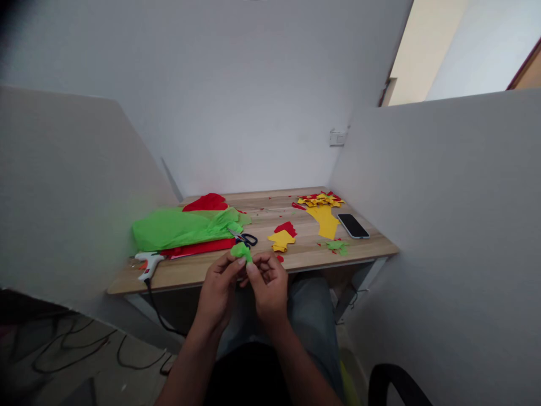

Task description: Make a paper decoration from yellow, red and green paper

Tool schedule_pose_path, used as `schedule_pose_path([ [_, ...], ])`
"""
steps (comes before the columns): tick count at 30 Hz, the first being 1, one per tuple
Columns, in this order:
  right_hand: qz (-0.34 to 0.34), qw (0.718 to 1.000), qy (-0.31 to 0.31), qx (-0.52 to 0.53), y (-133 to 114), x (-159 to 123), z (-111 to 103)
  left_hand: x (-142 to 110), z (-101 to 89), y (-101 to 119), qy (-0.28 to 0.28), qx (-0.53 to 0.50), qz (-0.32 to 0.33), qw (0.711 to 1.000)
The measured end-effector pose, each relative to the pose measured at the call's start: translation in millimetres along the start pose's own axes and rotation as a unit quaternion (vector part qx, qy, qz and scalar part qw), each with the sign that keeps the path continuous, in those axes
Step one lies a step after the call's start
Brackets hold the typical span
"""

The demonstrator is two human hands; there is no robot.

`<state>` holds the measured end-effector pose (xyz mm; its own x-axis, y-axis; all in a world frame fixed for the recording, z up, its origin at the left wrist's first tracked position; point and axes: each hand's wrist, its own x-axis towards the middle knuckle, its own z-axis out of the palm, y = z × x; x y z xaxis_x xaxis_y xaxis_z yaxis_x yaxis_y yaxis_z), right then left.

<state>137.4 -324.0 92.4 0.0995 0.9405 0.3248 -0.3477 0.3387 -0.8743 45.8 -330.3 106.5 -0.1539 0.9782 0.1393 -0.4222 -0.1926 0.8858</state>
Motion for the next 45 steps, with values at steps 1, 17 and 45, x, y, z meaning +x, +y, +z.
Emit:
schedule_pose_path([
  [1,0.002,1.0,-0.021,0.006,0.3,1.5,-2.1,0.5,-0.4,-0.4,-0.003,-0.002,-0.002,1.0],
  [17,0.04,0.974,-0.107,-0.196,49.5,28.8,-32.4,42.4,-28.9,-44.1,0.047,0.061,-0.085,0.993],
  [45,0.056,0.87,-0.093,-0.481,155.9,242.5,-158.7,235.7,-36.4,-141.2,-0.352,0.654,0.177,0.645],
])
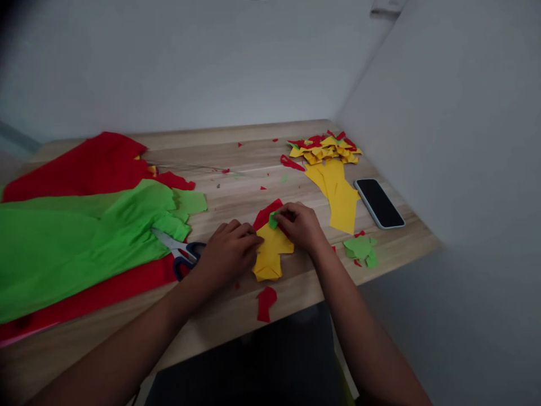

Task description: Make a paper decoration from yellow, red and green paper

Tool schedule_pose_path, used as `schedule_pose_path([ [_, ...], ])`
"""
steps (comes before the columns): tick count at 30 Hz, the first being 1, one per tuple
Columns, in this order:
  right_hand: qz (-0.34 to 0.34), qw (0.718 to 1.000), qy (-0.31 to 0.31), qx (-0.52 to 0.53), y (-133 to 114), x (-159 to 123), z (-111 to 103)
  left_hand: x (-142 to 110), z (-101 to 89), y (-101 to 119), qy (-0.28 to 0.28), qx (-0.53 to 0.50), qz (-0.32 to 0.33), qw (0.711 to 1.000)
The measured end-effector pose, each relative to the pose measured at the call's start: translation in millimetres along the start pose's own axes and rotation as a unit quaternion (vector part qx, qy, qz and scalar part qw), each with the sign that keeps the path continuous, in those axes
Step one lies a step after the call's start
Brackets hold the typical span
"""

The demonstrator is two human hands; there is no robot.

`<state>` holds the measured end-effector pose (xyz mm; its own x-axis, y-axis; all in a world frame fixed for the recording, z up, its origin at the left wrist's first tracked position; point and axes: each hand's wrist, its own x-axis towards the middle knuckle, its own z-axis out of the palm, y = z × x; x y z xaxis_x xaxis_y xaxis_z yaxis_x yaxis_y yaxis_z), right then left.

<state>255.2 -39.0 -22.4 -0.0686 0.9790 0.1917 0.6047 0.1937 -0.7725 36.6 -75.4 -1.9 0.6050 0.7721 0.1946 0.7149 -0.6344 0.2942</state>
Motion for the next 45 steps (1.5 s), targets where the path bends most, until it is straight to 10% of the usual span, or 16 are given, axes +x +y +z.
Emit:
schedule_pose_path([
  [28,-0.055,0.985,-0.047,-0.155,-8.7,1.2,5.4,-4.7,5.6,7.7,-0.045,-0.009,0.027,0.999],
  [45,-0.054,0.996,-0.028,-0.065,-10.5,-0.5,3.3,-4.0,3.3,4.0,0.002,-0.072,0.016,0.997],
])
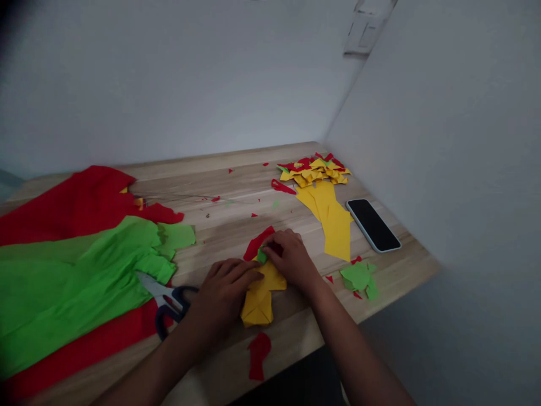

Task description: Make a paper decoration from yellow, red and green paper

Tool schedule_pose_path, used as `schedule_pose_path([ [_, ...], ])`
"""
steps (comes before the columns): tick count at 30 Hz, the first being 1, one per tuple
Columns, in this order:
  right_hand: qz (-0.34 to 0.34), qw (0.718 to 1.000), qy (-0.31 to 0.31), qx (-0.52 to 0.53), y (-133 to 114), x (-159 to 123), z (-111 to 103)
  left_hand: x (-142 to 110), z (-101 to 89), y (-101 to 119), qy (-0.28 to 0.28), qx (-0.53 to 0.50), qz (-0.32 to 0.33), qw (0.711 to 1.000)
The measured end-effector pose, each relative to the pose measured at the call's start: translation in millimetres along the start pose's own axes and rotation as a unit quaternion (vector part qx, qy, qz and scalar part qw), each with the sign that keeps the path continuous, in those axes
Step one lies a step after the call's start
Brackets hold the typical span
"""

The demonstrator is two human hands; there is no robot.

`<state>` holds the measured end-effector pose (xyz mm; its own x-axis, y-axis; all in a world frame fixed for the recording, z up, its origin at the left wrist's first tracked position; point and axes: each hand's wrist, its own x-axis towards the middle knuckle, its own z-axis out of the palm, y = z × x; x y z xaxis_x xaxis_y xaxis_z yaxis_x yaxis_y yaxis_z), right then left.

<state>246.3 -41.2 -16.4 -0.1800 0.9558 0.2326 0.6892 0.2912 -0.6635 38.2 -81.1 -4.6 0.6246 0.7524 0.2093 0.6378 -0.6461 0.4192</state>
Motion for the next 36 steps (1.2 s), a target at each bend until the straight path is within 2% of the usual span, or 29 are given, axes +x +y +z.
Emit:
schedule_pose_path([
  [4,0.047,0.988,0.016,0.148,-1.8,-1.3,0.8,2.6,-6.5,0.0,0.112,-0.022,-0.047,0.992],
  [7,0.039,0.967,-0.001,0.251,-5.4,-1.2,1.8,5.1,-11.7,0.4,0.16,-0.066,-0.11,0.979],
  [10,0.002,0.953,-0.022,0.301,-10.6,-1.2,0.7,8.1,-12.3,1.0,0.116,-0.17,-0.179,0.962],
  [13,-0.033,0.949,-0.032,0.312,-13.5,-2.5,-1.2,10.7,-10.3,3.1,0.067,-0.28,-0.21,0.934],
  [17,-0.062,0.949,-0.042,0.306,-13.1,-4.8,-1.8,11.5,-7.6,5.0,0.108,-0.342,-0.24,0.902],
  [20,-0.065,0.957,-0.04,0.281,-13.5,-6.8,-2.1,10.8,-5.5,3.7,0.156,-0.347,-0.24,0.893],
  [22,-0.074,0.96,-0.043,0.267,-14.6,-8.4,-2.6,10.3,-4.7,2.4,0.18,-0.333,-0.237,0.894],
  [26,-0.103,0.96,-0.05,0.254,-16.6,-9.9,-2.5,8.7,-4.8,1.4,0.206,-0.262,-0.22,0.917],
  [30,-0.113,0.963,-0.043,0.24,-17.6,-9.1,-1.0,7.0,-5.3,2.5,0.202,-0.21,-0.2,0.936],
  [36,-0.085,0.963,-0.022,0.256,-19.3,-9.7,-3.5,5.9,-7.2,6.8,0.175,-0.205,-0.159,0.95],
])
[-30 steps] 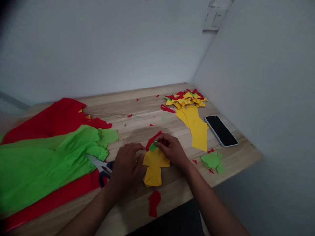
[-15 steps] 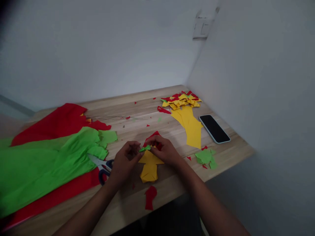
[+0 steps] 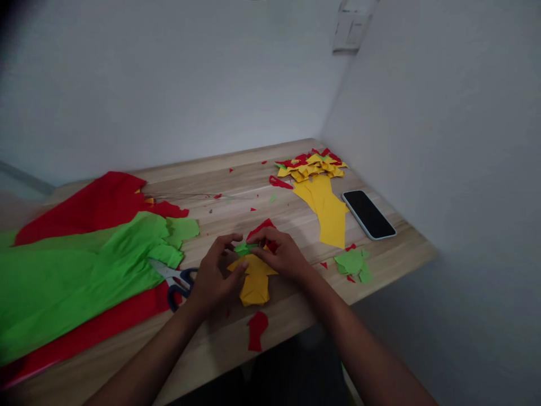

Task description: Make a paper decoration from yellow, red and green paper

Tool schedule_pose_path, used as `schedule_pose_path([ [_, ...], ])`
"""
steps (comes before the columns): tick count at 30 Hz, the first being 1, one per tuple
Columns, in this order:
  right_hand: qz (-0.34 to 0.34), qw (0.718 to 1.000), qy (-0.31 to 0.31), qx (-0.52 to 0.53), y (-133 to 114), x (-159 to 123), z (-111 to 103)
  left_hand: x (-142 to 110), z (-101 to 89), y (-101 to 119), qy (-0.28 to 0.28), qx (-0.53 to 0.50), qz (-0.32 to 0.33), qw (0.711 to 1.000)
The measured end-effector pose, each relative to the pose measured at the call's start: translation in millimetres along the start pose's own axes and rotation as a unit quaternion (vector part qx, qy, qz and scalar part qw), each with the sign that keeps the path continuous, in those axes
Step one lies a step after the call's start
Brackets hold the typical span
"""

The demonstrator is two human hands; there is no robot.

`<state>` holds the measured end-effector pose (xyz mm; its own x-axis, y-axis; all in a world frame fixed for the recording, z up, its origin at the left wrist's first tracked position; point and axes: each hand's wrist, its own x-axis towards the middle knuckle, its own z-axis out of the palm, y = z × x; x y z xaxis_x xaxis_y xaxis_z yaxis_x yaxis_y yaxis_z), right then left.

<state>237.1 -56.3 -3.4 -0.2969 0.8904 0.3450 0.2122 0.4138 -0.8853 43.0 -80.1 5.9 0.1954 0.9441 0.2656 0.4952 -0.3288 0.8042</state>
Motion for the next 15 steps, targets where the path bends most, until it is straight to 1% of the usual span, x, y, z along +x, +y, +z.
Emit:
schedule_pose_path([
  [5,0.006,1.0,-0.012,-0.014,1.6,-2.8,1.0,0.5,0.1,-3.6,-0.007,-0.042,-0.062,0.997],
  [12,-0.02,0.998,-0.037,-0.039,3.8,-2.2,0.2,2.5,-0.2,-4.5,0.026,-0.095,-0.081,0.992],
  [15,-0.028,0.998,-0.04,-0.037,2.2,-1.0,-1.6,1.8,1.8,-7.7,0.053,-0.105,-0.098,0.988],
])
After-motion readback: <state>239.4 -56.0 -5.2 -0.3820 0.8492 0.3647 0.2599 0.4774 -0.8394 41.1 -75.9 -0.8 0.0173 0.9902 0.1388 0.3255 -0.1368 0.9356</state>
